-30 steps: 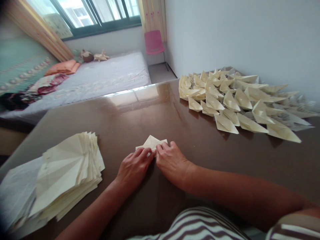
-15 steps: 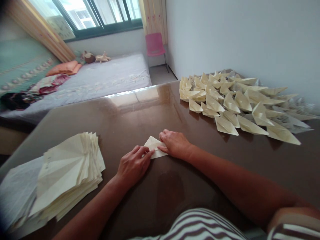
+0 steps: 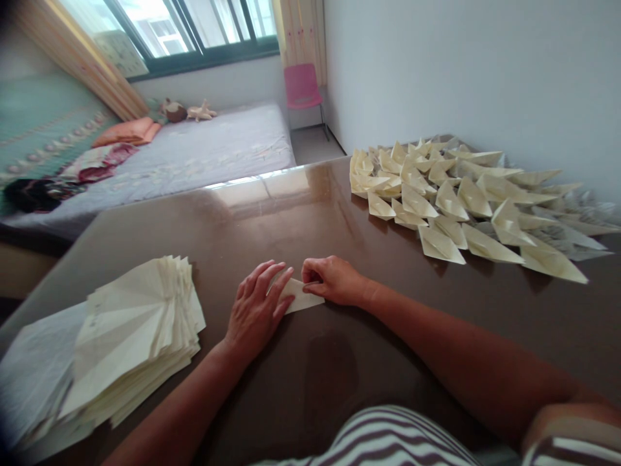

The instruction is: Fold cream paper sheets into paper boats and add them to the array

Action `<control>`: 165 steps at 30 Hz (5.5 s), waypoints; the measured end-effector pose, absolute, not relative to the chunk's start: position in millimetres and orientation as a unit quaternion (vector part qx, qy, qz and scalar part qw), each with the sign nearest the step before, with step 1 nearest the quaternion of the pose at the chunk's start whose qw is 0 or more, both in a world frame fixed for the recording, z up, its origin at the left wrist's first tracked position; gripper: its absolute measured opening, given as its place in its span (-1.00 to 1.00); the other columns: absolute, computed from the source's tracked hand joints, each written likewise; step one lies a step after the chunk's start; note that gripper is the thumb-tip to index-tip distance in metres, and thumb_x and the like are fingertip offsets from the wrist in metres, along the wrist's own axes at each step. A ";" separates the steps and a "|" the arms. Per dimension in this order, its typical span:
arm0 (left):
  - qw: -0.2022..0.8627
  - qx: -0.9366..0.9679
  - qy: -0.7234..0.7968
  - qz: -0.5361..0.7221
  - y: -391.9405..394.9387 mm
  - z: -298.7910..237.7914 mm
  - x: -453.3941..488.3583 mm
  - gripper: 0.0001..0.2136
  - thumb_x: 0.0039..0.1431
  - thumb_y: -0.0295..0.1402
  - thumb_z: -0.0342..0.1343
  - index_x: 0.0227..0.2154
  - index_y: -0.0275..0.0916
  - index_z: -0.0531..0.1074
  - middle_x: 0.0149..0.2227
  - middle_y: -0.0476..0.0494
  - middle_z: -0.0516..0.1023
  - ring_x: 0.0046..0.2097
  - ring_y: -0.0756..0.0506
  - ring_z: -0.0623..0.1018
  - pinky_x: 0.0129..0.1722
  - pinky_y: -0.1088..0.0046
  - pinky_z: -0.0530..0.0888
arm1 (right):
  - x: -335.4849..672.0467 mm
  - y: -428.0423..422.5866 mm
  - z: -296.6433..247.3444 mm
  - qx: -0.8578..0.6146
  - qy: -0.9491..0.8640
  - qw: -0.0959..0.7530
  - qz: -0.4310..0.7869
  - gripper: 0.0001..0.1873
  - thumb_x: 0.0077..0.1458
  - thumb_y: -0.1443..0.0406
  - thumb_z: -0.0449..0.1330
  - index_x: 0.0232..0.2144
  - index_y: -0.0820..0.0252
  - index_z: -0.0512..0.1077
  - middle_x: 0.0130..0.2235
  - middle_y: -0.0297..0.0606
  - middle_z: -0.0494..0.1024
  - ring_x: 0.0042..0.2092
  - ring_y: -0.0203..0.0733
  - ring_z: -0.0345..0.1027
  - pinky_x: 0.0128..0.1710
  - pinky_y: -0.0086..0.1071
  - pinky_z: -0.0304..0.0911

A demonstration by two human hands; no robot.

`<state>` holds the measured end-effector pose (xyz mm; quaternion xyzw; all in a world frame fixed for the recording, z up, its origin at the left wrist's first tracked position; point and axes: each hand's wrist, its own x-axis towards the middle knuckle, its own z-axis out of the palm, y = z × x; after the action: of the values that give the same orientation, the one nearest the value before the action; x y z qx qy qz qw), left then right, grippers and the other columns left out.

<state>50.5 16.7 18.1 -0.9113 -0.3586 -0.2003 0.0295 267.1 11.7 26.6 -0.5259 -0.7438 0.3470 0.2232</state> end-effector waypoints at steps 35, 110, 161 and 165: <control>-0.310 -0.779 -0.454 -0.300 26.6 8.6 48.0 -0.60 0.12 -0.39 0.14 0.06 -0.14 0.37 -0.14 -0.10 0.51 -0.17 -0.05 0.52 -0.07 0.39 0.45 | 259.1 4.6 23.9 -0.507 -0.811 0.170 0.235 -0.74 0.25 0.20 0.04 -0.31 0.16 0.50 -0.32 -0.28 0.53 -0.25 -0.28 0.36 -0.26 -0.45 0.12; -0.338 -0.721 -0.479 -0.370 35.6 19.3 40.0 -0.82 0.16 -0.23 0.10 -0.37 -0.25 0.44 -0.44 0.01 0.45 -0.47 0.06 0.36 -0.48 0.58 0.30 | 272.6 18.2 9.6 -0.543 -0.745 0.308 0.236 -0.79 0.21 0.20 0.10 -0.29 0.16 0.49 -0.33 -0.27 0.42 -0.35 -0.26 0.33 -0.32 -0.40 0.23; -0.027 -0.947 -0.286 -0.142 41.4 20.2 23.7 -0.83 0.30 -0.38 -0.04 -0.23 -0.17 0.47 -0.22 -0.11 0.54 -0.18 -0.08 0.44 -0.19 0.41 0.41 | 298.8 23.2 23.0 -0.422 -0.871 0.211 0.140 -0.87 0.12 0.20 0.20 -0.30 -0.01 0.56 -0.18 -0.27 0.58 -0.13 -0.13 0.35 -0.14 -0.26 0.17; -0.102 -0.923 -0.329 -0.173 46.5 16.1 21.9 -0.80 0.31 -0.31 -0.05 -0.21 -0.14 0.49 -0.25 -0.08 0.56 -0.18 -0.07 0.45 -0.19 0.44 0.41 | 297.5 23.6 22.8 -0.422 -0.852 0.242 0.192 -0.80 0.19 0.22 0.13 -0.33 0.05 0.56 -0.20 -0.25 0.59 -0.19 -0.18 0.36 -0.14 -0.27 0.21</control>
<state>21.9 46.5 16.1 -0.9226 -0.3291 -0.1734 -0.1024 297.5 23.6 22.8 -0.4224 -0.8522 0.1920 0.2419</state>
